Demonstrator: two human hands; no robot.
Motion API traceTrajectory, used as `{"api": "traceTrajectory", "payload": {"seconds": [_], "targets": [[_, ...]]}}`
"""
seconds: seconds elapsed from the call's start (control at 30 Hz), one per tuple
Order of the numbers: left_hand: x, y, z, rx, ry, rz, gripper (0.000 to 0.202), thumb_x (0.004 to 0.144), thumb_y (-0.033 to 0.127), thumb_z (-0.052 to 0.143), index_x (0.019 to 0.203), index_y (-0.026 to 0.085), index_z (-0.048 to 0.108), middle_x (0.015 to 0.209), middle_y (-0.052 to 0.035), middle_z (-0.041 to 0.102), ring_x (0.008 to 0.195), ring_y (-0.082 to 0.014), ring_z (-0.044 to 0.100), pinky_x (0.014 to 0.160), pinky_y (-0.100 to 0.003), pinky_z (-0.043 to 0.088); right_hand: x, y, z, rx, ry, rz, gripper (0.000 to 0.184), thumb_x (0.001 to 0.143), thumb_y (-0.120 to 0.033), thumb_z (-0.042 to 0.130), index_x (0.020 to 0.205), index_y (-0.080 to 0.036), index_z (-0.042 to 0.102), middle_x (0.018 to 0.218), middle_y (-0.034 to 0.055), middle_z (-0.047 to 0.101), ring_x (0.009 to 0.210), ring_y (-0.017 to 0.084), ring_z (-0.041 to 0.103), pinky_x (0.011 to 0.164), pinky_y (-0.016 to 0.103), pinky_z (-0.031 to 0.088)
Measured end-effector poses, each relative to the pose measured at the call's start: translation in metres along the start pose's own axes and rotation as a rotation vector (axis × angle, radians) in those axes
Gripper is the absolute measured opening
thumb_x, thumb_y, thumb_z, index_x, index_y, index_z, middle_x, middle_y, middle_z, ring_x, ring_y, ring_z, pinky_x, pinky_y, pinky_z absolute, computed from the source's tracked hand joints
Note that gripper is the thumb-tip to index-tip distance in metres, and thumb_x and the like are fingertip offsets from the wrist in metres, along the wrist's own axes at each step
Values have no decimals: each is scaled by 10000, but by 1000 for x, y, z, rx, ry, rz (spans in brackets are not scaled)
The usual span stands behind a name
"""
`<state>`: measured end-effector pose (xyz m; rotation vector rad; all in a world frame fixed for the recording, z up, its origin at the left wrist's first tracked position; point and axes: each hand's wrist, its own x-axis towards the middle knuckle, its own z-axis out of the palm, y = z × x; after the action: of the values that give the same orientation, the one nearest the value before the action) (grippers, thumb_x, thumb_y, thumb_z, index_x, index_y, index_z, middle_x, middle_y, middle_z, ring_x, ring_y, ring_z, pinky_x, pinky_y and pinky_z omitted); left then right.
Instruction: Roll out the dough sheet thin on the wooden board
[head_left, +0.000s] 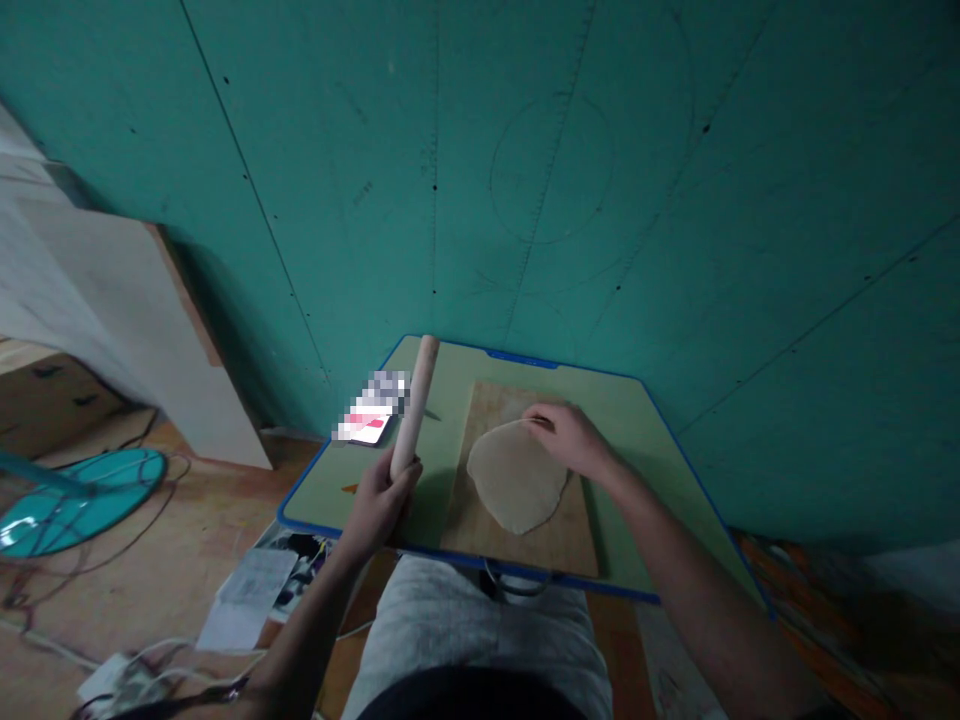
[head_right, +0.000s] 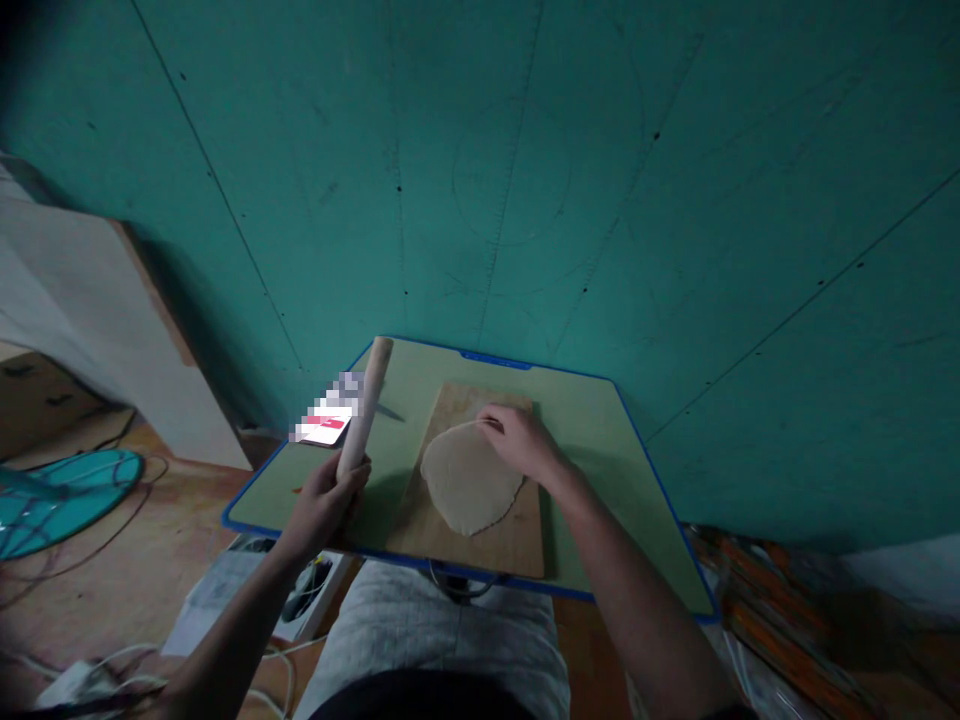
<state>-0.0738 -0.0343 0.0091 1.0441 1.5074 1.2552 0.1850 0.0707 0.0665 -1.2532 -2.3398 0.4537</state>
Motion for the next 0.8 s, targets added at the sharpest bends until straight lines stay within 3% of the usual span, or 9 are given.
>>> {"api": "traceTrajectory", "payload": {"seconds": [0.17, 0.3, 0.43, 0.53, 0.67, 0.8], "targets": [[-3, 1, 0, 112, -16, 54, 464, 678, 556, 596, 915, 157, 599, 547, 71, 477, 450, -118, 450, 422, -229, 353, -4, -21, -42, -63, 170, -123, 210, 934, -254, 545, 963, -237, 752, 973, 29, 765, 890, 191, 689, 809, 302, 493], [-3, 2, 0, 181, -14, 86, 465, 691, 553, 575, 914, 148, 622, 569, 47, 507, 492, -142, 477, 458, -246, 360, -32, -33, -44, -189, 65, -231, 227, 961, -270, 539, 943, -254, 764, 959, 37, 767, 919, 206, 687, 866, 354, 491], [-3, 1, 0, 231, -6, 141, 415, 707, 536, 572, 861, 154, 629, 624, 17, 551, 562, -160, 501, 511, -260, 382, -70, -26, -28, -79, -202, -150, 165, 930, -280, 606, 917, -259, 768, 943, 24, 767, 901, 184, 699, 826, 315, 527], [-3, 2, 0, 265, -10, 158, 400, 715, 530, 564, 850, 159, 631, 648, 4, 568, 599, -174, 511, 537, -268, 390, -89, -17, -10, -32, -147, -12, 231, 928, -301, 598, 1104, -251, 739, 1161, 66, 733, 1096, 216, 670, 942, 355, 528], [-4, 2, 1, 301, -24, 163, 395, 722, 532, 553, 852, 167, 630, 663, 2, 567, 618, -178, 506, 546, -268, 383, -92, -20, 27, -126, -122, 62, 479, 944, -390, 569, 1386, -204, 572, 1505, 132, 490, 1375, 280, 470, 1112, 454, 420], [-5, 2, 1, 319, -15, 153, 378, 713, 536, 553, 820, 179, 611, 620, 23, 517, 585, -166, 478, 525, -261, 359, -80, -37, 63, -287, -152, 63, 643, 938, -490, 564, 1472, -145, 464, 1580, 195, 350, 1475, 357, 284, 1184, 576, 257]]}}
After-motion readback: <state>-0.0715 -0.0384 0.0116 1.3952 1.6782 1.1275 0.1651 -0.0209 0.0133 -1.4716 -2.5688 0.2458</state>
